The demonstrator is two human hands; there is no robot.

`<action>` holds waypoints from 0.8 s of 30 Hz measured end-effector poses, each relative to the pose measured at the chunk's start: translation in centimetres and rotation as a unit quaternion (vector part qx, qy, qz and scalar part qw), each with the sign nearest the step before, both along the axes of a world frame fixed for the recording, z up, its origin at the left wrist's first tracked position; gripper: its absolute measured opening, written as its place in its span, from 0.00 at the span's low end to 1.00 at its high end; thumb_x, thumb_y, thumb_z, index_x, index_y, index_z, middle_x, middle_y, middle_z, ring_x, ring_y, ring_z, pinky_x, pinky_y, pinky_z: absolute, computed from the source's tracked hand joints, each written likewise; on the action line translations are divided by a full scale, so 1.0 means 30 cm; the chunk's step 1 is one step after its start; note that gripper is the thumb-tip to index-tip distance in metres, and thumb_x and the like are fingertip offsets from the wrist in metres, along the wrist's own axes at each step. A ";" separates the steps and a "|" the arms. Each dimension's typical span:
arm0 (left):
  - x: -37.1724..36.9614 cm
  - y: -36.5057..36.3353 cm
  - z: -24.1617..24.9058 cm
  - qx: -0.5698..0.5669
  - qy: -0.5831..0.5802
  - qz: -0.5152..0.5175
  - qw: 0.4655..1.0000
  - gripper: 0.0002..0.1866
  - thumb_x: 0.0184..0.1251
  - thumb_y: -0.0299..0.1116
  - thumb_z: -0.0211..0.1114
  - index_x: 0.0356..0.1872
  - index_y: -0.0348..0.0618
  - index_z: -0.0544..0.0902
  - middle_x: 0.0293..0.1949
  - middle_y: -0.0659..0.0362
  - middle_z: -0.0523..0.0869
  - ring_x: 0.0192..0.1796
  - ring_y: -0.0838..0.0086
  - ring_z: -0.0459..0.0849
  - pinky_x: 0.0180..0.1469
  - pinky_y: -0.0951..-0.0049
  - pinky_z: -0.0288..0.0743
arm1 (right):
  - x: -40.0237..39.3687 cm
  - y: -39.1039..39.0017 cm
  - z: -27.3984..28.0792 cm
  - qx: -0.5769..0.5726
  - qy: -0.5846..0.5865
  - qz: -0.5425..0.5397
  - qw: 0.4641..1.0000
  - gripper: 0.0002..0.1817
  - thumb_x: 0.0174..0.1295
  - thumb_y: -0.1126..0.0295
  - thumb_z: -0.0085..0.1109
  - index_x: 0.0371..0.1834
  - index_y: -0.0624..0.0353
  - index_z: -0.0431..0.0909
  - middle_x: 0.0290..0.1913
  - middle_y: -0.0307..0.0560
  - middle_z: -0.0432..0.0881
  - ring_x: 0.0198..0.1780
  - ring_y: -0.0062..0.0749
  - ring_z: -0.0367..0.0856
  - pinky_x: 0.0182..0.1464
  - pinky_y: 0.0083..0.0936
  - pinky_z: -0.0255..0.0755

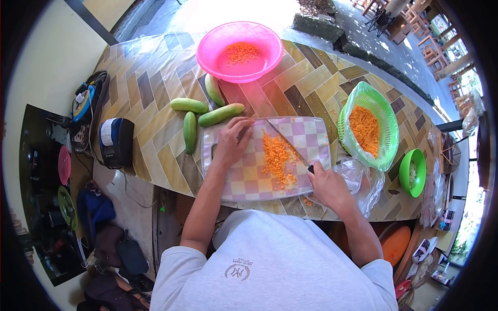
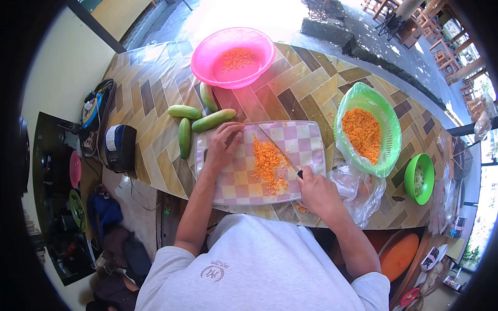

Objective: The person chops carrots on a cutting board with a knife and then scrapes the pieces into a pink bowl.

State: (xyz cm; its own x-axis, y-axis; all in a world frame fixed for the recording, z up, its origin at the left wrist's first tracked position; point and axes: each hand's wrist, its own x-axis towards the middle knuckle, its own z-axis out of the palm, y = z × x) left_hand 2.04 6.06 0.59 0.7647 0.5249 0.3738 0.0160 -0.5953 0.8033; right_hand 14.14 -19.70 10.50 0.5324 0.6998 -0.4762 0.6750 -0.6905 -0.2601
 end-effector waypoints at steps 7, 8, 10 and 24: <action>-0.003 -0.006 0.006 -0.005 0.009 0.004 1.000 0.11 0.65 0.21 0.64 0.48 0.37 0.84 0.49 0.52 0.85 0.49 0.59 0.87 0.51 0.67 0.82 | 0.048 -0.033 -0.086 0.024 0.020 -0.015 0.999 0.17 0.76 0.58 0.47 0.48 0.64 0.67 0.31 0.73 0.82 0.39 0.74 0.81 0.42 0.61 0.73; -0.008 -0.004 0.006 -0.003 0.008 0.007 1.000 0.11 0.65 0.21 0.64 0.48 0.37 0.84 0.49 0.52 0.85 0.49 0.59 0.87 0.51 0.67 0.82 | 0.044 -0.032 -0.085 0.024 0.021 -0.016 0.999 0.17 0.76 0.58 0.47 0.48 0.64 0.67 0.31 0.73 0.81 0.38 0.74 0.80 0.42 0.61 0.73; -0.003 -0.005 0.003 -0.002 0.005 0.005 1.000 0.12 0.64 0.21 0.64 0.48 0.37 0.84 0.49 0.52 0.85 0.49 0.59 0.87 0.51 0.67 0.82 | 0.033 -0.017 -0.008 0.025 0.015 -0.007 1.000 0.16 0.75 0.58 0.48 0.47 0.64 0.68 0.31 0.72 0.82 0.39 0.72 0.82 0.42 0.61 0.74; -0.001 0.001 0.009 0.003 0.009 0.003 1.000 0.11 0.64 0.21 0.63 0.47 0.36 0.83 0.49 0.51 0.85 0.48 0.59 0.87 0.50 0.67 0.82 | -0.080 -0.014 -0.029 0.005 -0.003 -0.025 1.000 0.16 0.75 0.59 0.49 0.44 0.63 0.66 0.26 0.69 0.82 0.33 0.68 0.84 0.34 0.59 0.76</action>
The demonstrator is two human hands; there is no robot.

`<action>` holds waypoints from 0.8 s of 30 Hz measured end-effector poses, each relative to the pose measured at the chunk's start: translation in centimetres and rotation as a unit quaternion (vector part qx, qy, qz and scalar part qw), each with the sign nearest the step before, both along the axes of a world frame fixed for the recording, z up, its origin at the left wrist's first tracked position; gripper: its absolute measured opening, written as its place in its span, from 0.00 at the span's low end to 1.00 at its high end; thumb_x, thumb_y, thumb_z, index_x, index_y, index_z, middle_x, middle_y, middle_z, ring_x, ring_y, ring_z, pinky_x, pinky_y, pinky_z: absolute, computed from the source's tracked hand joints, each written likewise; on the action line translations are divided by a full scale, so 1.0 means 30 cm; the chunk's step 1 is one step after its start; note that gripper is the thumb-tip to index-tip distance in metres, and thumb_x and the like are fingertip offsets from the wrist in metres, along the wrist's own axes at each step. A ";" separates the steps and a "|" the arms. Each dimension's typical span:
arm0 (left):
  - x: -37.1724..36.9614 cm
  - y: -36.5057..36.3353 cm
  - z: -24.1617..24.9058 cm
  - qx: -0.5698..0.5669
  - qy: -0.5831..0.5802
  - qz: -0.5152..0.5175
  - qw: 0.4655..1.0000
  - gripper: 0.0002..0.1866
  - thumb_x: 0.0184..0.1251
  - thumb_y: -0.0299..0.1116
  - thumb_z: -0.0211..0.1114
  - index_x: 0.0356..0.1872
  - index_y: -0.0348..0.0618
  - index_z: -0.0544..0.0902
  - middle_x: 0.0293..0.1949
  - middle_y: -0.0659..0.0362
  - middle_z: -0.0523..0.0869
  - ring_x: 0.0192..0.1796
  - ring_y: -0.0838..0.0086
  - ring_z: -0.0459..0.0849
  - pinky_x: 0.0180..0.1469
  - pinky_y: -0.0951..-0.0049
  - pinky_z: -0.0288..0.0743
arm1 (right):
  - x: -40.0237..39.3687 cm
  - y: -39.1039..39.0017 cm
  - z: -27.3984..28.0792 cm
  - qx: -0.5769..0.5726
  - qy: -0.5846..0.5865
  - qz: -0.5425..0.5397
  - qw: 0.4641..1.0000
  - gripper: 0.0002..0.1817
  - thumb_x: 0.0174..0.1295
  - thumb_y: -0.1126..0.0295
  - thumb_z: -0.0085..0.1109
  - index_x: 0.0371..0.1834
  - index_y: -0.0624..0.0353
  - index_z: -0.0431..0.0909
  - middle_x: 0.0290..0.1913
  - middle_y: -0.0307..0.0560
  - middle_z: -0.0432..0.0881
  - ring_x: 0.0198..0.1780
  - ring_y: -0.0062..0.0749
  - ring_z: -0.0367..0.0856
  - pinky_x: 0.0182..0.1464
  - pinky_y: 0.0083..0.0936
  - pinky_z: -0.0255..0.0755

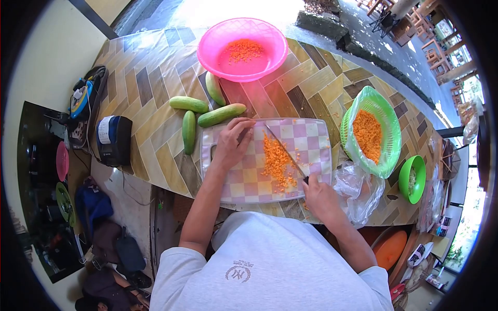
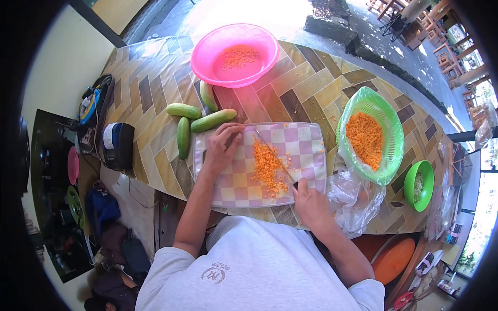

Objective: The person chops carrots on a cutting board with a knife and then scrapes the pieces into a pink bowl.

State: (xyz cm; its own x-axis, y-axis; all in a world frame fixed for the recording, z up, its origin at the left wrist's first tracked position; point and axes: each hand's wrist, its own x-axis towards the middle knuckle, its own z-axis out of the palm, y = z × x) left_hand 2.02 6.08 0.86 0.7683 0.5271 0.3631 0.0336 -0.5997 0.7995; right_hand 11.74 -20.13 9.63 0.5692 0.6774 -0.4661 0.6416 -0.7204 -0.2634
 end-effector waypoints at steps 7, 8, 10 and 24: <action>-0.001 -0.005 0.005 -0.010 0.008 0.003 1.000 0.10 0.66 0.22 0.63 0.48 0.37 0.84 0.49 0.52 0.85 0.47 0.59 0.87 0.49 0.68 0.82 | 0.018 0.022 0.048 -0.003 0.005 0.003 1.000 0.16 0.75 0.60 0.50 0.44 0.64 0.66 0.27 0.68 0.83 0.33 0.67 0.85 0.36 0.58 0.77; -0.002 -0.007 0.005 -0.011 0.009 0.003 1.000 0.11 0.66 0.22 0.63 0.48 0.37 0.84 0.49 0.52 0.85 0.47 0.60 0.87 0.49 0.68 0.82 | 0.024 0.027 0.065 -0.010 -0.002 0.010 1.000 0.16 0.75 0.60 0.50 0.44 0.64 0.66 0.28 0.69 0.83 0.33 0.67 0.85 0.36 0.58 0.77; 0.000 -0.004 0.010 -0.010 0.009 0.001 1.000 0.11 0.66 0.21 0.63 0.48 0.37 0.84 0.49 0.52 0.85 0.47 0.60 0.87 0.49 0.68 0.82 | 0.047 0.023 0.034 0.002 -0.003 0.013 1.000 0.16 0.75 0.59 0.50 0.44 0.65 0.66 0.28 0.69 0.83 0.34 0.68 0.84 0.37 0.58 0.77; 0.003 -0.007 0.000 -0.007 0.004 0.000 1.000 0.11 0.65 0.22 0.64 0.48 0.37 0.84 0.49 0.52 0.85 0.48 0.59 0.87 0.50 0.66 0.81 | -0.006 0.008 -0.084 0.053 0.033 -0.027 0.998 0.16 0.75 0.60 0.49 0.43 0.66 0.66 0.27 0.70 0.82 0.33 0.68 0.84 0.36 0.57 0.78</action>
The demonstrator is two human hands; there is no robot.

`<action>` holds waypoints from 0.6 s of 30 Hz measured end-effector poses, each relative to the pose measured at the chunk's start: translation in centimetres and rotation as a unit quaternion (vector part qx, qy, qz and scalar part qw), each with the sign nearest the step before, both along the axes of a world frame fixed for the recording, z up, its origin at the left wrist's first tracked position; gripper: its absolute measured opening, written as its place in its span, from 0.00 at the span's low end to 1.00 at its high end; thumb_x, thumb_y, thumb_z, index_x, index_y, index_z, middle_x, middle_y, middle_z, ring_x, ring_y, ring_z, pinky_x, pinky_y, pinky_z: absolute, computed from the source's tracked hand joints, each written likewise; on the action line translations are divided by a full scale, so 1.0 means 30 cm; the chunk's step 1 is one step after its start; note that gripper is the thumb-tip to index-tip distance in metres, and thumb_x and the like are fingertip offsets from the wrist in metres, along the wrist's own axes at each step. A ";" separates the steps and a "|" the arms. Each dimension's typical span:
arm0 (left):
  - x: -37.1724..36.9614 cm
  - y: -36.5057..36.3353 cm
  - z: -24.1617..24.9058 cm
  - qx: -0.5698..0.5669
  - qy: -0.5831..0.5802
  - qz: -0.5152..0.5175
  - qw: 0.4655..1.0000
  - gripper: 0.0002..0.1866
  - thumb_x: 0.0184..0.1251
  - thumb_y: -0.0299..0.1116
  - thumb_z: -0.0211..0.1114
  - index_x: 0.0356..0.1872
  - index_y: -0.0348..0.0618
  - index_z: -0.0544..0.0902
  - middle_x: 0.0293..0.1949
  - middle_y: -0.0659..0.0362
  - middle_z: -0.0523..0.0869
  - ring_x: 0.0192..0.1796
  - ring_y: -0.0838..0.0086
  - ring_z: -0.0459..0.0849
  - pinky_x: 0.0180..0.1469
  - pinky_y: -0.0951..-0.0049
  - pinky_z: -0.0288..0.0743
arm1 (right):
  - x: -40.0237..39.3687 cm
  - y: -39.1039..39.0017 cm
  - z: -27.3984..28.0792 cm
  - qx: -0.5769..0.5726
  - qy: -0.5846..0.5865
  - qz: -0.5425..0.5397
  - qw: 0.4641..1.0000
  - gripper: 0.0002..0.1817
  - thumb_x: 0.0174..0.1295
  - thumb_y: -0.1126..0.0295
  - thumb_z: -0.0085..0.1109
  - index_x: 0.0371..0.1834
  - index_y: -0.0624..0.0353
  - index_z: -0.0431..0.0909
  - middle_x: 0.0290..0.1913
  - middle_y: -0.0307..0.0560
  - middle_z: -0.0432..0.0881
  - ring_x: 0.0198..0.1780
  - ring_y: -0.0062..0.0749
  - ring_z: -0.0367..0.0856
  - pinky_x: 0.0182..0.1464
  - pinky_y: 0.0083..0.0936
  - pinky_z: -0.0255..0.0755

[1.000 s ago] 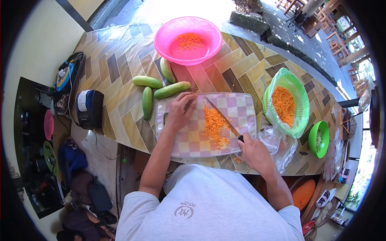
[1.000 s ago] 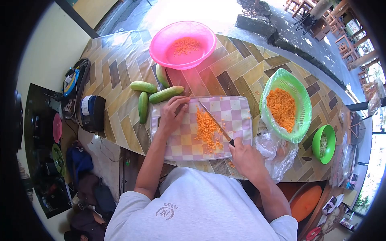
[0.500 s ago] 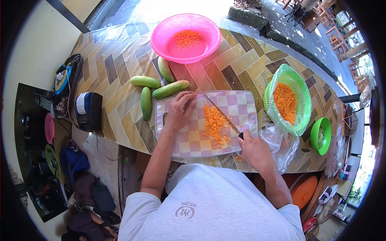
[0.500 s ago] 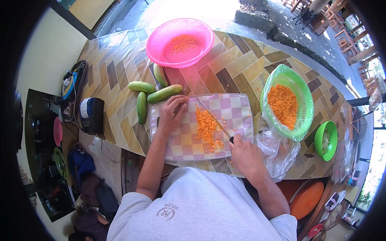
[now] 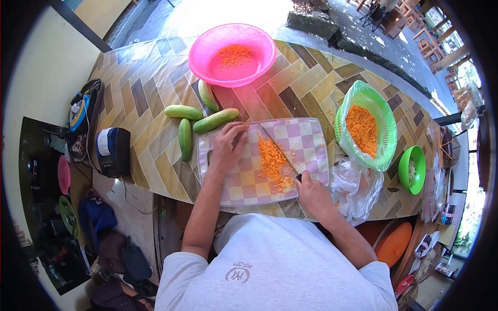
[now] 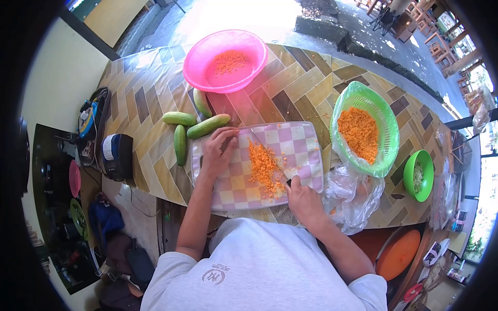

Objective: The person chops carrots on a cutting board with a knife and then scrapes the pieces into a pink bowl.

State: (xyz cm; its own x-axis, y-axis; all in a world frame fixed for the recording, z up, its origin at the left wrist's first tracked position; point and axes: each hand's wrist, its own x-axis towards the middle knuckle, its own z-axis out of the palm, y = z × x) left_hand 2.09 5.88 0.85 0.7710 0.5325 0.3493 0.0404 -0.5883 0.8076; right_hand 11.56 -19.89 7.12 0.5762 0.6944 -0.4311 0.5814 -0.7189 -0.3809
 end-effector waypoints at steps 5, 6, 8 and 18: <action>-0.001 0.002 -0.003 0.009 -0.001 0.003 1.000 0.10 0.66 0.23 0.64 0.47 0.37 0.84 0.49 0.52 0.85 0.47 0.59 0.87 0.49 0.66 0.81 | -0.018 0.018 0.089 -0.015 0.011 0.010 1.000 0.16 0.75 0.61 0.48 0.42 0.67 0.66 0.27 0.69 0.82 0.33 0.67 0.84 0.36 0.55 0.79; -0.002 0.000 -0.001 -0.001 0.000 0.002 1.000 0.10 0.67 0.23 0.64 0.47 0.37 0.84 0.49 0.52 0.85 0.47 0.59 0.87 0.49 0.66 0.81 | -0.027 0.022 0.109 -0.021 0.013 0.007 1.000 0.16 0.75 0.61 0.48 0.42 0.67 0.66 0.27 0.69 0.82 0.33 0.67 0.84 0.36 0.55 0.79; -0.001 -0.001 0.002 -0.005 0.003 0.002 1.000 0.10 0.67 0.23 0.64 0.47 0.37 0.84 0.49 0.52 0.85 0.48 0.59 0.87 0.49 0.65 0.81 | -0.042 0.035 0.134 -0.032 0.016 0.005 0.999 0.16 0.76 0.61 0.48 0.42 0.67 0.66 0.27 0.69 0.83 0.33 0.67 0.84 0.35 0.55 0.79; -0.005 0.004 0.004 0.008 0.001 0.003 1.000 0.10 0.67 0.24 0.64 0.48 0.37 0.84 0.49 0.52 0.85 0.47 0.60 0.87 0.48 0.66 0.81 | -0.068 0.038 0.064 0.009 0.034 -0.030 0.999 0.16 0.75 0.61 0.49 0.43 0.67 0.65 0.26 0.73 0.81 0.32 0.72 0.82 0.35 0.60 0.75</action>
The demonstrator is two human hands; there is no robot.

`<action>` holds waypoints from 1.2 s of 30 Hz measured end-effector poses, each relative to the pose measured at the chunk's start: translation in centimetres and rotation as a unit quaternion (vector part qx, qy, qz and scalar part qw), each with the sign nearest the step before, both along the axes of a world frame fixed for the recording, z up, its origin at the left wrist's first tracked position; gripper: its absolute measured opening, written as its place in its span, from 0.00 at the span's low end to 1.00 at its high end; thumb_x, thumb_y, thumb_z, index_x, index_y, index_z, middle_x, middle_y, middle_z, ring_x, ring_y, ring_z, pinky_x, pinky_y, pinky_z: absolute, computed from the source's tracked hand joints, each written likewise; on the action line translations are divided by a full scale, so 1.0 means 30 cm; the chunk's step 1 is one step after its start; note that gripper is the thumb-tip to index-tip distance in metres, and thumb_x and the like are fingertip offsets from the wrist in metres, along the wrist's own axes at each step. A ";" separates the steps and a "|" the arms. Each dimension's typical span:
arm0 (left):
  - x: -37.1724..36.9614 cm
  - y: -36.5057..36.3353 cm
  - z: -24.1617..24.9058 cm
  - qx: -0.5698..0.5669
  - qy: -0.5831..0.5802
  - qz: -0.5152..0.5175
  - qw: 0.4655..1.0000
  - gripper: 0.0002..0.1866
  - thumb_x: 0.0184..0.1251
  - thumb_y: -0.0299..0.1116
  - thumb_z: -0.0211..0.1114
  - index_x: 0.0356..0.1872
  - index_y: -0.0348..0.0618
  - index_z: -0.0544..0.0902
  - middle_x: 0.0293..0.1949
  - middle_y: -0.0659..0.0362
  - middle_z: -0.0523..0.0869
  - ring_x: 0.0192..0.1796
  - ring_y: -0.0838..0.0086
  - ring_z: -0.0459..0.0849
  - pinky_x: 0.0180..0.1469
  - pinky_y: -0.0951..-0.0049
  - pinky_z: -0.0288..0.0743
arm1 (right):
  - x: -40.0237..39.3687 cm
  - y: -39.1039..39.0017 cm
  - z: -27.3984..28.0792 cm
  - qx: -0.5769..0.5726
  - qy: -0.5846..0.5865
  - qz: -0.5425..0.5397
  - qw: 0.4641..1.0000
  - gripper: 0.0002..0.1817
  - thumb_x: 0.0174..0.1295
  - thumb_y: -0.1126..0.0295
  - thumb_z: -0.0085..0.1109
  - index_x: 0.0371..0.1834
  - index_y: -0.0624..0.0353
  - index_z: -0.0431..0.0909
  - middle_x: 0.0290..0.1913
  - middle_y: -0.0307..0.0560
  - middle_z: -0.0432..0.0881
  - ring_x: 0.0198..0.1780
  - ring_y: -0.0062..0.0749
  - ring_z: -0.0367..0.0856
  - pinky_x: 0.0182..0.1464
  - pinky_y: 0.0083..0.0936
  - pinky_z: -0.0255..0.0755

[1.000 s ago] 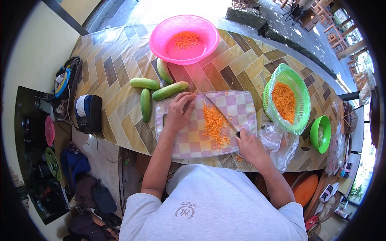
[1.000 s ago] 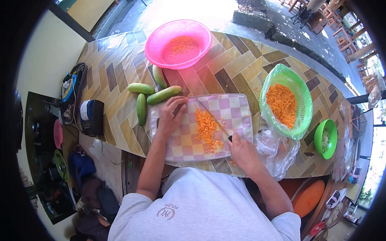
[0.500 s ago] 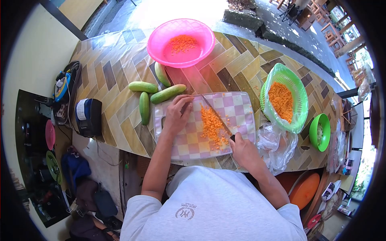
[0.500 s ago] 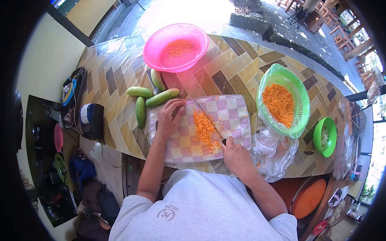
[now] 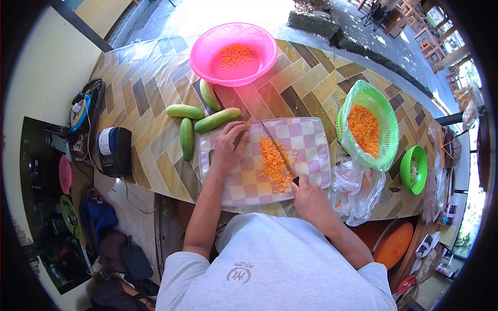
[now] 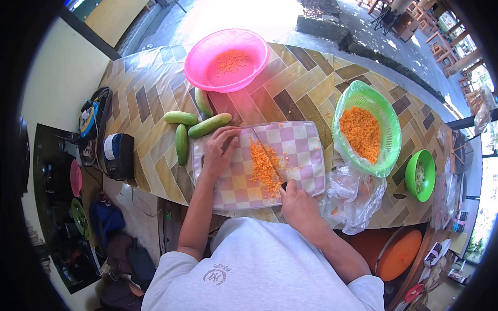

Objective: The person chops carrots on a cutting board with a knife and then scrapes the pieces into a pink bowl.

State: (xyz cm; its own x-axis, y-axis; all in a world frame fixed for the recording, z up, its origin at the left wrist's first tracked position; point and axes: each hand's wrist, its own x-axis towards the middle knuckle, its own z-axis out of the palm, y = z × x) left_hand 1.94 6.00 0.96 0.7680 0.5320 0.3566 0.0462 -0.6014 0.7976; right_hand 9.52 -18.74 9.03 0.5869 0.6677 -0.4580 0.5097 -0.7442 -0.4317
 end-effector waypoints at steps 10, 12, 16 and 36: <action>0.002 -0.007 0.010 -0.023 0.008 -0.001 1.000 0.09 0.68 0.24 0.63 0.48 0.38 0.84 0.49 0.52 0.85 0.46 0.60 0.87 0.48 0.67 0.82 | -0.008 0.003 -0.054 0.008 -0.020 0.005 1.000 0.16 0.75 0.61 0.49 0.42 0.67 0.65 0.26 0.69 0.82 0.32 0.67 0.84 0.34 0.56 0.77; 0.001 -0.004 0.002 -0.007 0.002 -0.002 1.000 0.09 0.68 0.24 0.63 0.48 0.38 0.84 0.49 0.52 0.85 0.46 0.60 0.87 0.48 0.66 0.82 | -0.014 0.000 -0.032 0.015 -0.010 0.001 1.000 0.16 0.75 0.61 0.49 0.42 0.67 0.65 0.25 0.69 0.82 0.31 0.68 0.84 0.33 0.57 0.77; 0.004 0.002 -0.008 0.015 -0.009 -0.002 1.000 0.10 0.68 0.24 0.63 0.48 0.38 0.84 0.49 0.52 0.85 0.47 0.59 0.87 0.49 0.66 0.81 | -0.027 -0.028 -0.022 0.023 -0.005 0.009 1.000 0.16 0.74 0.62 0.50 0.41 0.67 0.65 0.24 0.70 0.81 0.31 0.68 0.83 0.33 0.58 0.76; -0.001 0.001 -0.003 0.008 0.003 0.001 1.000 0.10 0.68 0.24 0.63 0.48 0.37 0.84 0.49 0.52 0.85 0.46 0.60 0.87 0.48 0.66 0.81 | -0.035 0.014 -0.010 -0.034 -0.024 0.052 0.998 0.17 0.77 0.61 0.45 0.44 0.68 0.65 0.26 0.66 0.83 0.32 0.64 0.86 0.35 0.54 0.79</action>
State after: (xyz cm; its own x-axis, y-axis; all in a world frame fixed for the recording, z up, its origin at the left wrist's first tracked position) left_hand 1.90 6.02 0.85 0.7693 0.5277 0.3602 0.0525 -0.6141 0.7875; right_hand 8.48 -18.32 8.72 0.5391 0.6943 -0.4767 0.6043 -0.7131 -0.3553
